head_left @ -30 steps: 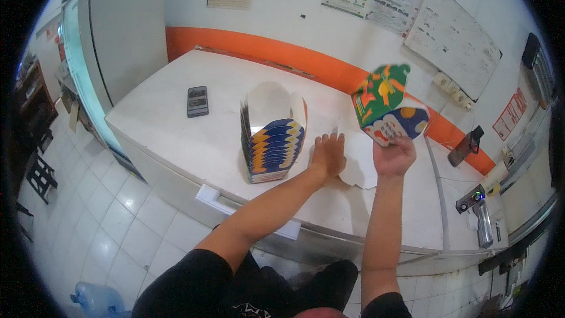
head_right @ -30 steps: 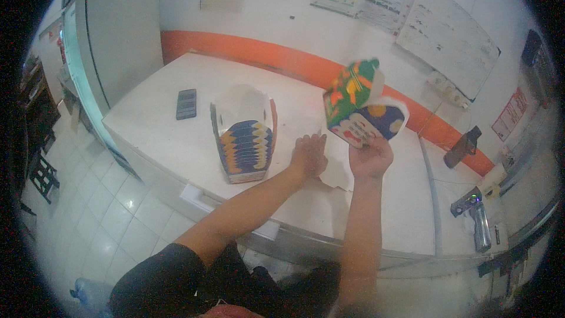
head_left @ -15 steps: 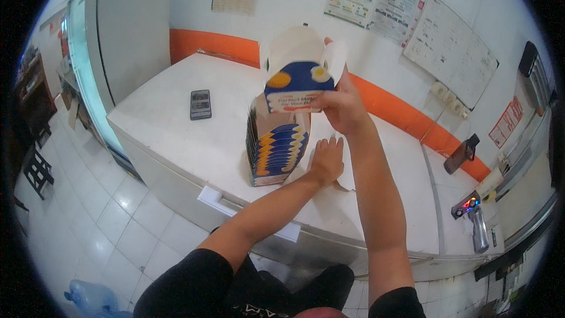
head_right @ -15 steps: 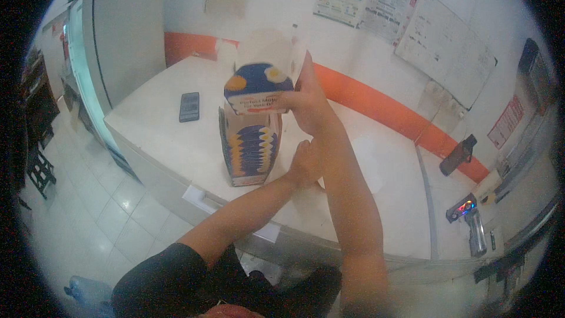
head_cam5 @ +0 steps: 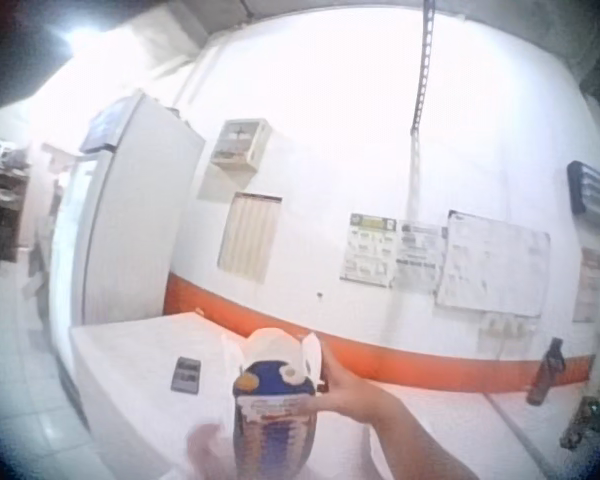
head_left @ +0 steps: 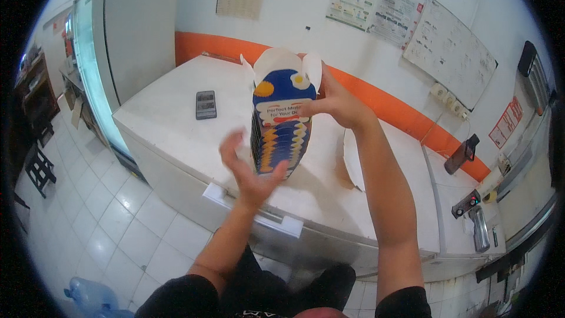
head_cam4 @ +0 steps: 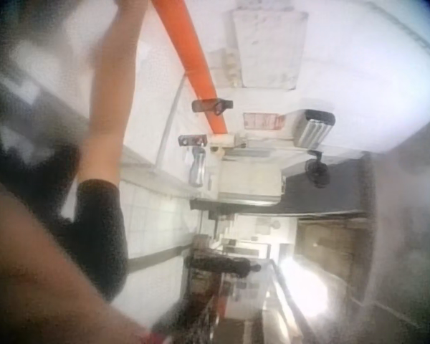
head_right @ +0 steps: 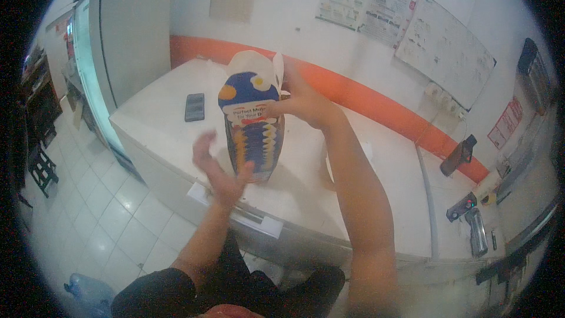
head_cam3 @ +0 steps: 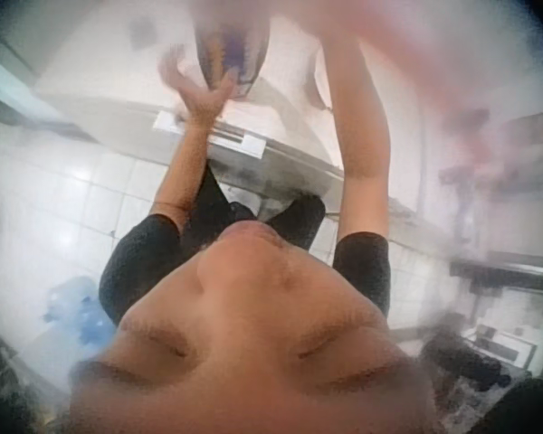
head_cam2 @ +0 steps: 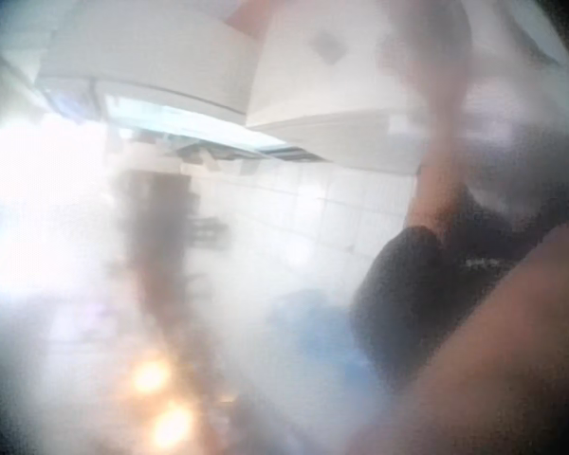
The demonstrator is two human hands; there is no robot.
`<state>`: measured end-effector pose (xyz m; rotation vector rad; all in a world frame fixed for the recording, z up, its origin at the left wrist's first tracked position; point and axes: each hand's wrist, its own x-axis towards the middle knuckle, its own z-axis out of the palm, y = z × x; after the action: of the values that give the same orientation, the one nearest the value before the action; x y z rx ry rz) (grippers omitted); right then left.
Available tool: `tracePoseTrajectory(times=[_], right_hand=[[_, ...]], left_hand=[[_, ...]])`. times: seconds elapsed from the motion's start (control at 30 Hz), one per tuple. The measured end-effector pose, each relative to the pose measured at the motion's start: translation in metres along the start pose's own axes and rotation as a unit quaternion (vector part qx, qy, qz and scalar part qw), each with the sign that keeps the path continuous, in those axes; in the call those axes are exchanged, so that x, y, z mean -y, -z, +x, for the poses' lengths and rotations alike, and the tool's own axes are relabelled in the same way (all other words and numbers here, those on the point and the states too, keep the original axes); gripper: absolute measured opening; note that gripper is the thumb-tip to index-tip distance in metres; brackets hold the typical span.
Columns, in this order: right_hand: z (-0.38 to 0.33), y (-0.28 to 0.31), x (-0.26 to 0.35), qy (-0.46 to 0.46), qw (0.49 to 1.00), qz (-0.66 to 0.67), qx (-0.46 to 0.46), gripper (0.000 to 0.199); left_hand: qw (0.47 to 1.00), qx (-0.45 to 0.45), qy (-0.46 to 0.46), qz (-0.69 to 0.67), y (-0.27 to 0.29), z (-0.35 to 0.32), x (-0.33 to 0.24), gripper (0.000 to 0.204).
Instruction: The person assembles flat paper boxes by folding and tucking flaps to form a three-dimensional container. They handle multiple boxes one at a time, folding edges and securing flaps, then placing the finished boxes into a stack on the counter.
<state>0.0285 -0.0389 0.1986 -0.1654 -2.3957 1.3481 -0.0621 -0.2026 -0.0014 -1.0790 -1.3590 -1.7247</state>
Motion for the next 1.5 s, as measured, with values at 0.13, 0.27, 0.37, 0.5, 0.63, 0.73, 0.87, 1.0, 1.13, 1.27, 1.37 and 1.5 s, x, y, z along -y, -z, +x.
tracePoseTrajectory(times=[0.13,0.27,0.37,0.5,0.63,0.73,0.87,1.0,1.13,1.27,1.37,1.5], right_hand=[[0.005,0.005,-0.016,-0.045,0.999,-0.004,0.002,0.112],[0.006,-0.001,-0.006,-0.09,0.993,-0.064,0.04,0.113],[-0.006,0.006,0.021,-0.137,0.975,-0.157,0.079,0.111],[-0.001,0.011,0.027,-0.023,0.971,-0.234,-0.051,0.089],[0.017,0.017,0.082,-0.006,0.969,-0.244,-0.019,0.056],[0.047,-0.008,0.077,-0.062,0.821,-0.499,0.269,0.041],[0.059,-0.033,0.038,-0.235,0.844,-0.406,0.26,0.042],[0.054,-0.045,0.042,-0.136,0.749,-0.562,0.325,0.052],[0.057,-0.052,0.014,-0.167,0.774,-0.515,0.328,0.054],[0.059,-0.064,-0.001,-0.188,0.793,-0.465,0.347,0.052],[0.049,-0.068,0.02,-0.182,0.791,-0.494,0.312,0.046],[0.05,-0.037,0.002,-0.167,0.923,-0.323,0.13,0.036]], left_hand=[[0.925,0.221,0.205,-0.233,-0.011,0.054,0.029,0.131],[0.852,0.238,0.298,-0.358,-0.013,0.063,0.047,0.138],[0.848,0.242,0.299,-0.365,-0.022,0.06,0.045,0.137],[0.868,0.265,0.259,-0.33,-0.025,0.052,0.05,0.136],[0.902,0.269,0.224,-0.251,-0.027,0.049,0.041,0.137],[0.921,0.265,0.2,-0.205,-0.022,0.046,0.036,0.137],[0.923,0.276,0.163,-0.214,-0.021,0.044,0.025,0.142],[0.915,0.259,0.195,-0.242,-0.02,0.045,0.02,0.143],[0.926,0.247,0.175,-0.226,-0.026,0.043,0.026,0.139],[0.926,0.225,0.191,-0.235,-0.023,0.045,0.026,0.135],[0.91,0.233,0.219,-0.263,-0.025,0.044,0.028,0.135],[0.904,0.249,0.221,-0.268,-0.023,0.048,0.027,0.137]])
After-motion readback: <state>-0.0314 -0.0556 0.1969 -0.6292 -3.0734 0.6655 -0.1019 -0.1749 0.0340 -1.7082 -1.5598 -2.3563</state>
